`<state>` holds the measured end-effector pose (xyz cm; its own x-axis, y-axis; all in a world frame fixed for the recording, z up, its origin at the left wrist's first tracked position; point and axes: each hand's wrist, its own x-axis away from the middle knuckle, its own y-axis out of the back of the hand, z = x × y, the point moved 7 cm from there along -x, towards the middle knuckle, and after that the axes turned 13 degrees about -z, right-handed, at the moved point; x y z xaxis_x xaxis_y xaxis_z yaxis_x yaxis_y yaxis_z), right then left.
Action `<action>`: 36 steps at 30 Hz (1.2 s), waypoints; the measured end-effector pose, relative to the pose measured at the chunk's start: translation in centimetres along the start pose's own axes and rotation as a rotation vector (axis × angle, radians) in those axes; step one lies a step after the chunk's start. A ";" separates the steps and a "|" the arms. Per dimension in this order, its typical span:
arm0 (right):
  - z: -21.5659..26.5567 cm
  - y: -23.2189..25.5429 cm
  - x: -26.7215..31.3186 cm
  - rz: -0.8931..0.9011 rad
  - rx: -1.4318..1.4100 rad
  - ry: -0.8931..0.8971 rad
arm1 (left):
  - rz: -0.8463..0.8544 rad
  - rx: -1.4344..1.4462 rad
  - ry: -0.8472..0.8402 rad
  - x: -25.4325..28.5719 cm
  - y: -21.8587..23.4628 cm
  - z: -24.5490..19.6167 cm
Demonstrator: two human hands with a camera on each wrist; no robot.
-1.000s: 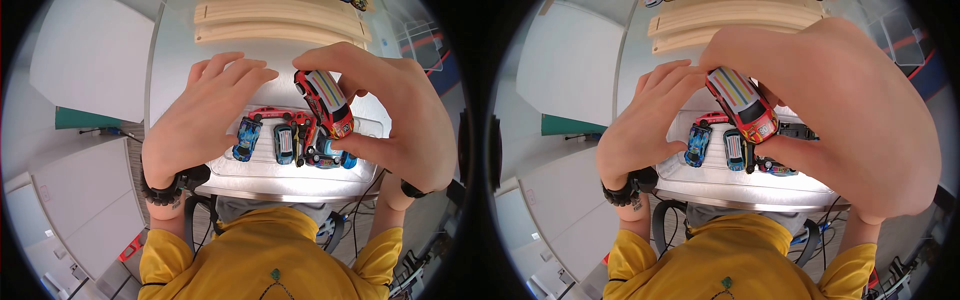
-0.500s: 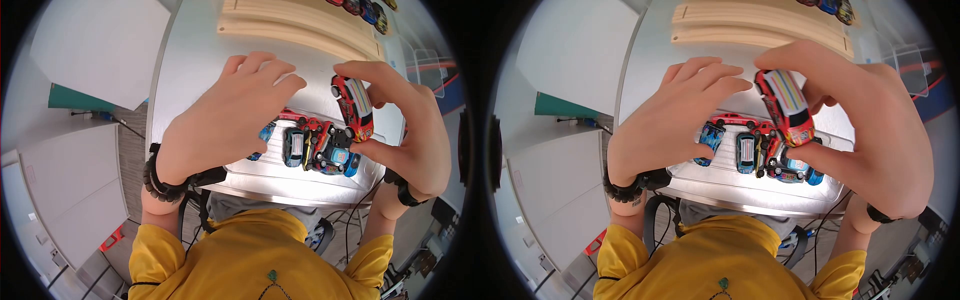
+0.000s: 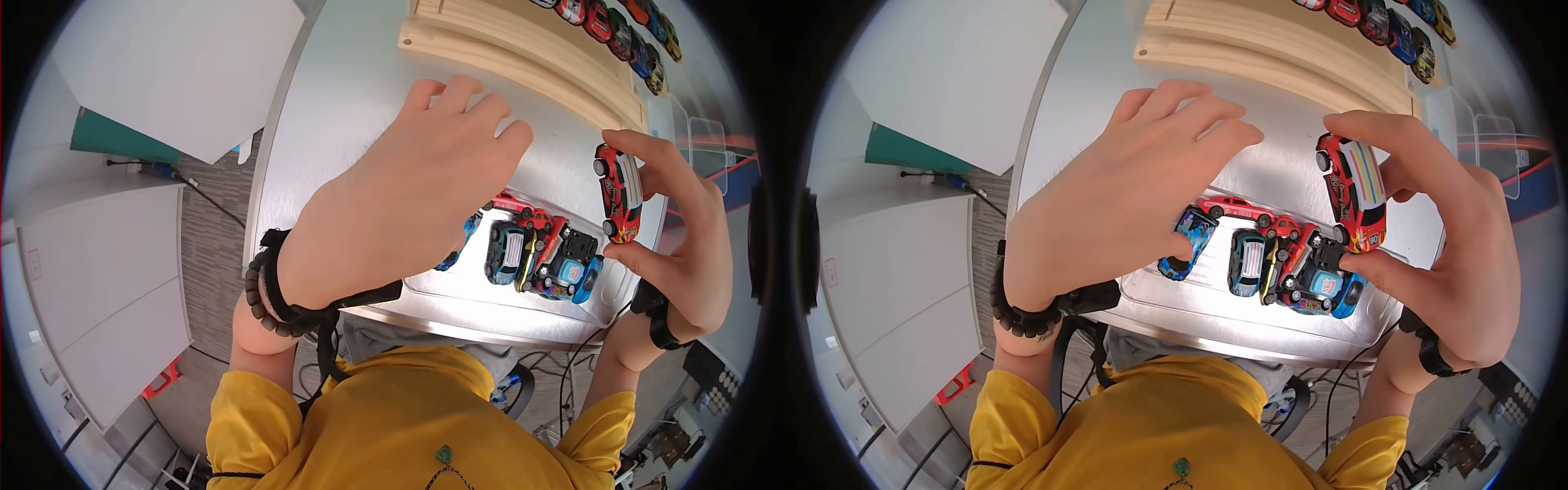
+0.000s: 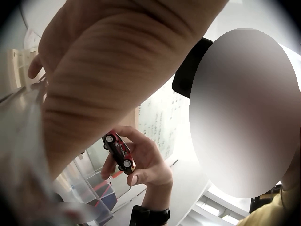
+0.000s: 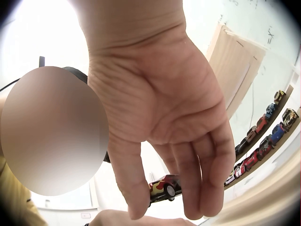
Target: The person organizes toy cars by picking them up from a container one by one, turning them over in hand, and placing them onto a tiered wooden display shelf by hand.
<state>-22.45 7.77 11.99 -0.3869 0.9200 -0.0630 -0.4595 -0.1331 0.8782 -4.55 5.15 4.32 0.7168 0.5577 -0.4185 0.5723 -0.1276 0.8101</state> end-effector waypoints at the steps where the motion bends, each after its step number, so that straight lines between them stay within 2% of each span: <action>1: 0.0 0.0 -0.1 0.012 0.015 -0.009 | -0.003 0.002 0.004 0.0 0.1 0.1; 4: -0.5 0.0 0.0 0.012 0.021 -0.014 | 0.015 0.010 0.049 -0.2 0.8 0.8; 6: -0.5 0.0 0.0 -0.001 0.011 -0.013 | 0.056 0.028 0.171 -0.2 1.4 2.0; 13: -0.8 -0.4 -0.4 0.034 0.038 -0.068 | 0.054 0.045 0.186 0.1 1.3 1.7; 15: -0.8 -0.5 -0.5 0.057 0.055 -0.083 | -0.068 0.042 0.070 0.1 1.7 1.2; 18: -1.2 -0.9 -0.5 0.062 0.028 -0.105 | -0.010 0.047 0.164 0.1 2.1 1.5; 19: -1.1 -0.9 -0.6 0.001 0.006 -0.090 | -0.014 0.050 0.167 -0.2 2.3 1.5; 20: -1.0 -0.7 -0.7 -0.061 -0.017 -0.076 | -0.056 0.126 0.194 -0.6 2.7 1.5; 22: -1.0 -0.7 -0.8 -0.062 -0.015 -0.081 | -0.098 0.205 0.223 -0.8 2.8 1.8; 27: -0.9 -0.5 -0.9 -0.080 -0.022 -0.066 | -0.138 0.097 0.024 -0.4 2.1 1.3; 28: -0.7 -0.4 -1.0 -0.030 0.007 -0.073 | -0.134 0.101 0.018 -0.4 2.3 1.1; 30: -1.1 -0.2 -0.9 0.011 0.036 -0.094 | 0.001 0.362 0.116 -0.5 2.0 0.8; 32: -1.1 0.1 -0.7 -0.025 0.020 0.002 | 0.038 0.311 0.079 -0.5 1.3 0.4; 35: -0.7 0.7 -0.8 -0.008 0.036 -0.046 | 0.065 0.231 0.030 0.0 0.2 0.0; 36: -0.8 0.9 -0.7 -0.034 0.056 -0.005 | 0.054 0.201 0.028 0.1 0.2 0.0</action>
<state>-23.21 6.68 12.48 -0.3673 0.9256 -0.0912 -0.4269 -0.0806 0.9007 -4.35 5.18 4.46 0.7388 0.5681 -0.3624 0.6033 -0.3180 0.7314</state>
